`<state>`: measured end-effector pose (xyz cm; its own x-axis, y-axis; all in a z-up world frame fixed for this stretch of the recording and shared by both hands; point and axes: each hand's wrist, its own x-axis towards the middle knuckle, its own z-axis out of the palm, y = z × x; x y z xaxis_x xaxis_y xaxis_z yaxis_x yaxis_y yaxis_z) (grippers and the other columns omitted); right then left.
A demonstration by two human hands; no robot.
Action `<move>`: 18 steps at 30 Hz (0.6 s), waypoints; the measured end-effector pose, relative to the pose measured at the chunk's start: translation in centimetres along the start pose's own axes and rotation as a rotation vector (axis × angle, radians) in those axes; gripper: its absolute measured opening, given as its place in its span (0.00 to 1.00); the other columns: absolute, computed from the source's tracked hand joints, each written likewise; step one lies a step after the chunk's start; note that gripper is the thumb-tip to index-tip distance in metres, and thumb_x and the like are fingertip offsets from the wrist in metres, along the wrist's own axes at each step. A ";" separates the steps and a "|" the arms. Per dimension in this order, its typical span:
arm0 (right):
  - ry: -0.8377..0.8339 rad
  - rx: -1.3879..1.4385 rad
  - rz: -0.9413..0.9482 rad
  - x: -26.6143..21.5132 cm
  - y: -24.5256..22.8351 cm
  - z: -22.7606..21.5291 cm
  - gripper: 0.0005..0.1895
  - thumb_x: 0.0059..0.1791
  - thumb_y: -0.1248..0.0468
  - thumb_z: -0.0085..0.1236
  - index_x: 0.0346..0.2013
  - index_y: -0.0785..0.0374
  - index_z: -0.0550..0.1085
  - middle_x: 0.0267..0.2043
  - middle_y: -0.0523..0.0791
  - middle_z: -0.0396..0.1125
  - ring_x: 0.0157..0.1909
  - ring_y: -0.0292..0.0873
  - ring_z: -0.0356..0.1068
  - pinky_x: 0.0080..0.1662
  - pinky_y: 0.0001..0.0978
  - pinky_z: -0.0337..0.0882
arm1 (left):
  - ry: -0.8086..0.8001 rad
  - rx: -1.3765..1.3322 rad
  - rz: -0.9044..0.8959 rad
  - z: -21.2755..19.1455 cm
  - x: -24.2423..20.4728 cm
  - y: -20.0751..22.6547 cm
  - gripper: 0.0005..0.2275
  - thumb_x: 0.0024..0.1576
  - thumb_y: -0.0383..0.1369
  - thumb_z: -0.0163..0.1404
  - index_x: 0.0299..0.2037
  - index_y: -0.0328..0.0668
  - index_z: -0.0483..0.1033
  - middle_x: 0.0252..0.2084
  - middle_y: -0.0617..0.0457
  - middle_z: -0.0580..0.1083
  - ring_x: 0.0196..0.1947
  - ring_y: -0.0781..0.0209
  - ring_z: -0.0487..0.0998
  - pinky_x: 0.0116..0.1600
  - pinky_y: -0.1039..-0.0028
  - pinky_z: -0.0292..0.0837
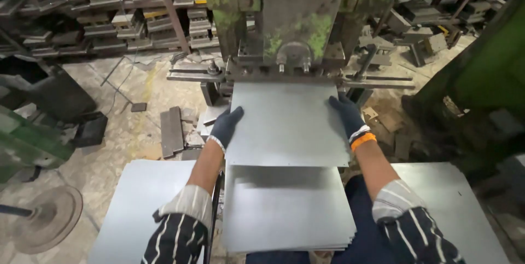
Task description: The recorder picks up rectangular metal sheets and places them into a stamping machine for processing, then stacks the processed sheets.
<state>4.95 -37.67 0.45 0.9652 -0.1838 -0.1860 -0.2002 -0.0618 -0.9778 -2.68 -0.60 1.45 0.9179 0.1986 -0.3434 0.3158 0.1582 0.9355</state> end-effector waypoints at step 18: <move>0.052 -0.191 -0.004 -13.3 7.5 -1.4 0.29 0.41 0.59 0.75 0.56 0.54 0.77 0.56 0.48 0.72 0.60 0.47 0.69 0.61 0.44 0.68 | 0.143 -0.098 0.006 -4.0 -18.6 -5.6 0.29 0.52 0.22 0.56 0.67 0.42 0.68 0.69 0.42 0.67 0.72 0.43 0.61 0.73 0.52 0.59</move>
<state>-9.63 -37.08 -4.30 0.9570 -0.2336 -0.1723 -0.2298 -0.2471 -0.9414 -22.44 -1.34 2.25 0.8741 0.3340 -0.3527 0.2791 0.2490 0.9274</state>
